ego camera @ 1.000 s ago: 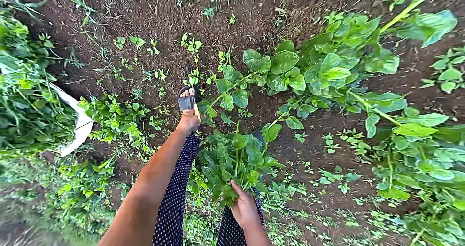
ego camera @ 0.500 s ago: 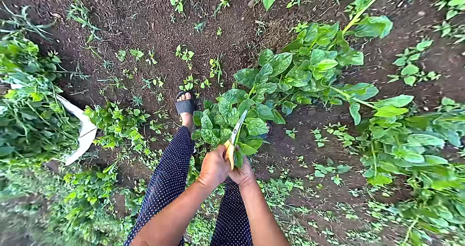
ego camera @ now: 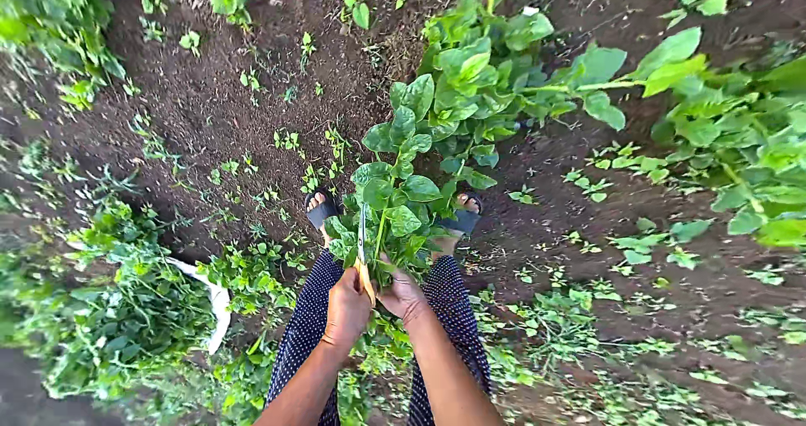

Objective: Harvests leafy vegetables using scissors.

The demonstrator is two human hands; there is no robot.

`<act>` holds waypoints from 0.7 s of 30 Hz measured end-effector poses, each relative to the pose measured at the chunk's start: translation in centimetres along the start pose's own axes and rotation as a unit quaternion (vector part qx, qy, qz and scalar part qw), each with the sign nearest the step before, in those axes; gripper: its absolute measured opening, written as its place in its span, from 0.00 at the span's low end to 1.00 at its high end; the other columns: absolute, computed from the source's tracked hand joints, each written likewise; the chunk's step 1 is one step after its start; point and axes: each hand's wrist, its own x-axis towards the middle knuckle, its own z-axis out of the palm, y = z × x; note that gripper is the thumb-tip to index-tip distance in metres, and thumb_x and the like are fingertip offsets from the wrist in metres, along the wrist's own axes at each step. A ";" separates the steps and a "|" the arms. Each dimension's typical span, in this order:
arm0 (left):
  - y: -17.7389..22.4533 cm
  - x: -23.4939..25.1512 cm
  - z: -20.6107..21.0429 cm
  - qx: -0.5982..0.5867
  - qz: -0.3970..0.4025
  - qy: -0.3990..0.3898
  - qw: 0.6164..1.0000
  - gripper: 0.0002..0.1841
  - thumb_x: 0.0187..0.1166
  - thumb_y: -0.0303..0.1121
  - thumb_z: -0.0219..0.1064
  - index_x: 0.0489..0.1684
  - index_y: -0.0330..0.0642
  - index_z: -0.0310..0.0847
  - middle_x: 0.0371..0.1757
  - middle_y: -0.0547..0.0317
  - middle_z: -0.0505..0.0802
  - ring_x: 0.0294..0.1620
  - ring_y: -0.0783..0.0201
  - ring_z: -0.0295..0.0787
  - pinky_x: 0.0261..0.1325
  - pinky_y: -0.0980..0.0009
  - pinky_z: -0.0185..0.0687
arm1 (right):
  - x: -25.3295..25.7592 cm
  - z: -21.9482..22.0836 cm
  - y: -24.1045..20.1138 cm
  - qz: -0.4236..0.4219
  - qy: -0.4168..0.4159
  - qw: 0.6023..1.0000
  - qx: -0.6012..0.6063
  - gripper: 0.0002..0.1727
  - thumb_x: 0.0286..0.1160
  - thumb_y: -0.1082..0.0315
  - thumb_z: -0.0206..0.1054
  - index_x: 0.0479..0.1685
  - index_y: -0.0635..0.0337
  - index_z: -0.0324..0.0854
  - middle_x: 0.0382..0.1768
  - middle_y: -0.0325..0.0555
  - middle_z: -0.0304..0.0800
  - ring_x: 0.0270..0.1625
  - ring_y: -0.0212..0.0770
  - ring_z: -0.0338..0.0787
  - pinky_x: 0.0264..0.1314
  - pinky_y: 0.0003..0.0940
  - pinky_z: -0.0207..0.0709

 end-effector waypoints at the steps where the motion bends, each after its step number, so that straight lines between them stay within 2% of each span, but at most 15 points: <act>1: -0.1 0.0 0.2 0.006 0.005 0.011 1.000 0.12 0.78 0.26 0.69 0.55 0.30 0.83 0.41 0.49 0.93 0.41 0.62 0.92 0.51 0.62 0.87 | 0.3 -0.1 0.1 0.002 -0.013 1.000 0.011 0.13 0.90 0.63 0.54 0.61 0.60 0.76 0.46 0.45 0.88 0.46 0.37 0.89 0.50 0.36 0.85; 3: -0.3 0.0 0.5 0.013 0.012 0.035 0.999 0.10 0.77 0.25 0.70 0.52 0.31 0.84 0.37 0.53 0.93 0.37 0.66 0.90 0.47 0.66 0.87 | 0.6 -0.4 0.1 -0.001 -0.035 0.999 0.032 0.09 0.86 0.70 0.59 0.57 0.61 0.77 0.44 0.45 0.90 0.44 0.36 0.90 0.48 0.36 0.85; 5: -0.6 -0.1 0.6 0.020 0.022 0.053 0.998 0.10 0.76 0.23 0.70 0.52 0.31 0.84 0.37 0.53 0.94 0.36 0.68 0.91 0.47 0.68 0.88 | 0.4 -0.4 0.1 -0.007 -0.050 0.998 0.026 0.08 0.83 0.74 0.60 0.56 0.61 0.76 0.42 0.43 0.89 0.42 0.34 0.89 0.46 0.34 0.85; 7: -1.0 0.0 0.7 0.020 0.028 0.066 0.997 0.10 0.76 0.21 0.67 0.52 0.29 0.83 0.33 0.55 0.91 0.31 0.70 0.87 0.42 0.71 0.86 | -0.1 -0.1 -0.3 0.002 -0.047 0.999 0.007 0.12 0.83 0.75 0.61 0.62 0.63 0.73 0.46 0.45 0.86 0.47 0.35 0.87 0.51 0.34 0.83; 9: -1.0 0.1 0.1 0.044 0.024 0.063 0.997 0.11 0.75 0.21 0.67 0.53 0.29 0.82 0.33 0.56 0.91 0.31 0.70 0.87 0.41 0.70 0.86 | -0.1 -0.2 -0.2 0.011 -0.046 0.999 0.003 0.17 0.83 0.74 0.62 0.68 0.64 0.71 0.53 0.48 0.85 0.52 0.37 0.86 0.56 0.36 0.82; 11: 0.2 0.1 -1.7 0.141 0.021 0.052 0.988 0.15 0.78 0.27 0.70 0.59 0.29 0.82 0.43 0.49 0.94 0.42 0.61 0.93 0.52 0.60 0.89 | 0.2 -0.6 0.4 0.015 -0.038 0.999 0.012 0.23 0.82 0.71 0.65 0.74 0.64 0.68 0.59 0.52 0.85 0.58 0.41 0.86 0.60 0.41 0.82; 13: 2.6 0.1 -4.1 0.254 0.036 0.044 0.966 0.22 0.81 0.31 0.71 0.69 0.27 0.77 0.53 0.39 0.93 0.53 0.48 0.94 0.61 0.47 0.87 | 0.6 -0.9 0.9 0.016 -0.020 1.000 0.009 0.26 0.80 0.69 0.69 0.76 0.65 0.68 0.64 0.56 0.83 0.63 0.45 0.85 0.64 0.45 0.80; 15: 6.5 0.6 -6.0 0.353 0.063 -0.004 0.934 0.26 0.81 0.32 0.68 0.75 0.28 0.72 0.58 0.37 0.92 0.56 0.44 0.93 0.63 0.43 0.86 | 1.4 -1.3 1.3 0.003 0.002 1.000 -0.005 0.27 0.78 0.68 0.72 0.74 0.67 0.71 0.65 0.58 0.83 0.65 0.46 0.85 0.67 0.46 0.80; 17: 12.4 1.4 -5.7 0.468 0.066 -0.073 0.878 0.26 0.83 0.35 0.66 0.77 0.30 0.72 0.57 0.35 0.91 0.57 0.40 0.91 0.63 0.39 0.83 | 1.9 -1.0 1.5 -0.012 0.013 1.000 -0.019 0.27 0.76 0.68 0.74 0.71 0.70 0.73 0.65 0.60 0.83 0.67 0.46 0.83 0.71 0.46 0.77; 19: 18.3 3.2 -2.8 0.578 0.028 -0.136 0.804 0.24 0.87 0.38 0.63 0.77 0.33 0.74 0.58 0.31 0.90 0.61 0.34 0.87 0.65 0.32 0.76 | 2.2 -0.5 1.7 -0.024 0.009 0.999 -0.035 0.28 0.74 0.69 0.75 0.70 0.73 0.74 0.66 0.61 0.83 0.69 0.47 0.82 0.74 0.46 0.75; 21: 21.7 6.6 0.9 0.662 0.018 -0.162 0.731 0.22 0.88 0.41 0.62 0.72 0.33 0.78 0.55 0.31 0.90 0.60 0.32 0.86 0.61 0.29 0.76 | 1.9 0.0 1.5 -0.030 0.009 0.998 -0.048 0.28 0.72 0.69 0.77 0.69 0.73 0.75 0.65 0.61 0.84 0.69 0.47 0.82 0.75 0.46 0.74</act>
